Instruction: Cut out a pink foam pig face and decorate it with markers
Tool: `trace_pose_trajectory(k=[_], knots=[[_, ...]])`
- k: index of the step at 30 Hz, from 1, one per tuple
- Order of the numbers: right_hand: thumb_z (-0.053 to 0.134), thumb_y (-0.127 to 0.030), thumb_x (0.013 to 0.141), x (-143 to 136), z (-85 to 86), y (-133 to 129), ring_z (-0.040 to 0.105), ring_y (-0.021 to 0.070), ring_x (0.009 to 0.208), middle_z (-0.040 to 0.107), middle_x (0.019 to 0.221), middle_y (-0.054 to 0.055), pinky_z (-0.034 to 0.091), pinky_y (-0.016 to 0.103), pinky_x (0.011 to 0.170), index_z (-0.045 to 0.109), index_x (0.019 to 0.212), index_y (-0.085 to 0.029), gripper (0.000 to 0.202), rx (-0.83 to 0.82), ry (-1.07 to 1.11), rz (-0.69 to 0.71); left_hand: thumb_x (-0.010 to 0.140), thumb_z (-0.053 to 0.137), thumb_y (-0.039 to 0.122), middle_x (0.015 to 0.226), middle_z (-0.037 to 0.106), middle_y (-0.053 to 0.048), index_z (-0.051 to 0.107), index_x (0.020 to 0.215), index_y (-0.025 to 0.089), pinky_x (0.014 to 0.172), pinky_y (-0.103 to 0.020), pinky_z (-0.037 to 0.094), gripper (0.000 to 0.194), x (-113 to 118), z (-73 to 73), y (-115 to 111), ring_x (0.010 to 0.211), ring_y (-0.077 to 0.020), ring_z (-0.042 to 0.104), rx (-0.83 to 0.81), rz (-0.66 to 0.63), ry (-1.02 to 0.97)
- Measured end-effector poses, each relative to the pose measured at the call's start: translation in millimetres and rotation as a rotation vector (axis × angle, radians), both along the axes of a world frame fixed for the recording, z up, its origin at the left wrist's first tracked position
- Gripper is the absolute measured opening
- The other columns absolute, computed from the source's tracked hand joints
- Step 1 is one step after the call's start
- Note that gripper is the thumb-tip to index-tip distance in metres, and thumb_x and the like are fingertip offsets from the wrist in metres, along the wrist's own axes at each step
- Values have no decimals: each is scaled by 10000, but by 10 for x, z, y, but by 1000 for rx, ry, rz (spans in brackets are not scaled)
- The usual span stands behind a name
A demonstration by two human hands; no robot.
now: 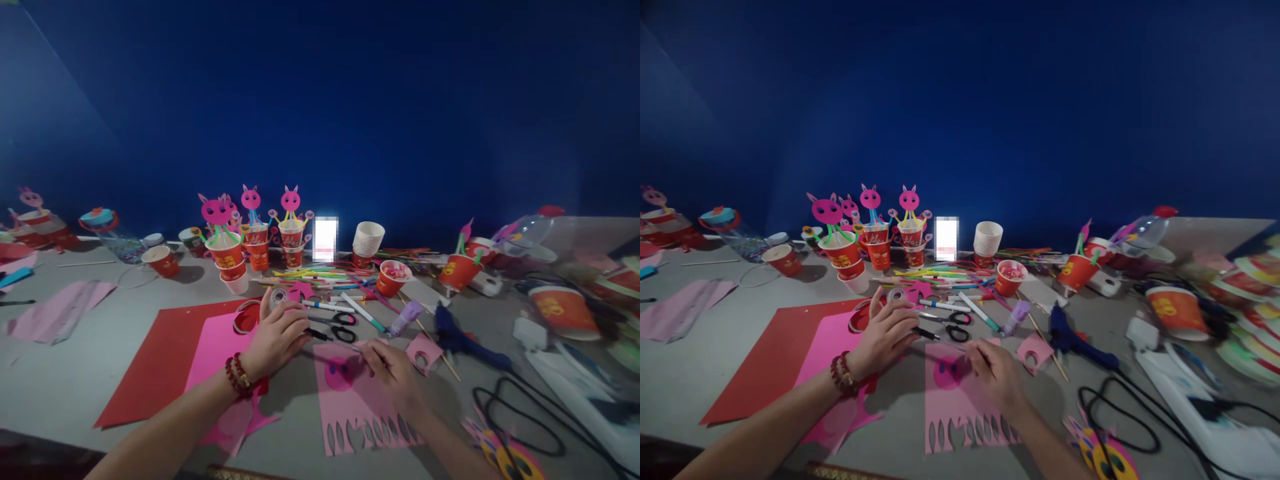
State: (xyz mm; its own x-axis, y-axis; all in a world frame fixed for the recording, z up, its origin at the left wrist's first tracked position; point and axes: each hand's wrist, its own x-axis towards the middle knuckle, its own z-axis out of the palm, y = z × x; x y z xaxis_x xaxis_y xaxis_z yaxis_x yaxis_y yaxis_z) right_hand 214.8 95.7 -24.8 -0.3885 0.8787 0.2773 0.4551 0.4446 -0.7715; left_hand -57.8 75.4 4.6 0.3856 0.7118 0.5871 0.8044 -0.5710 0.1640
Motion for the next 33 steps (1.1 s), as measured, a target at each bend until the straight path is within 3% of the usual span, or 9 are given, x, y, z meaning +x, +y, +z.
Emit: trace_pose_trajectory(k=[11, 17, 25, 33], knots=[[368, -525, 987, -26, 20, -27, 473, 144, 480, 474, 508, -28, 342, 263, 518, 534, 623, -207, 511, -103, 123, 16, 972, 520, 277, 1005, 718, -23, 640, 1052, 238, 1199, -551, 127, 149, 26, 8, -37, 1074, -207, 593, -23, -36, 39], [369, -475, 1002, -15, -26, -30, 464, 137, 501, 459, 544, -37, 333, 257, 529, 529, 655, -204, 468, -127, 153, 6, 970, 526, 292, 959, 710, -4, 655, 1049, 254, 1196, -573, 64, 156, 77, -5, -41, 1038, -198, 589, -58, -20, 52], [414, -426, 998, -45, 41, -40, 438, 135, 542, 425, 582, -50, 321, 250, 557, 445, 664, -219, 394, -68, 165, 57, 974, 489, 251, 871, 683, -6, 672, 943, 240, 1182, -556, 127, 186, 158, 6, -62, 981, -195, 581, -88, -96, 90], [427, -416, 991, -33, 20, -24, 460, 140, 554, 455, 588, -43, 320, 250, 555, 486, 681, -210, 377, -55, 133, 65, 972, 445, 197, 844, 694, -5, 637, 887, 223, 1175, -550, 148, 212, 163, 39, -99, 925, -188, 592, -70, -106, -65]])
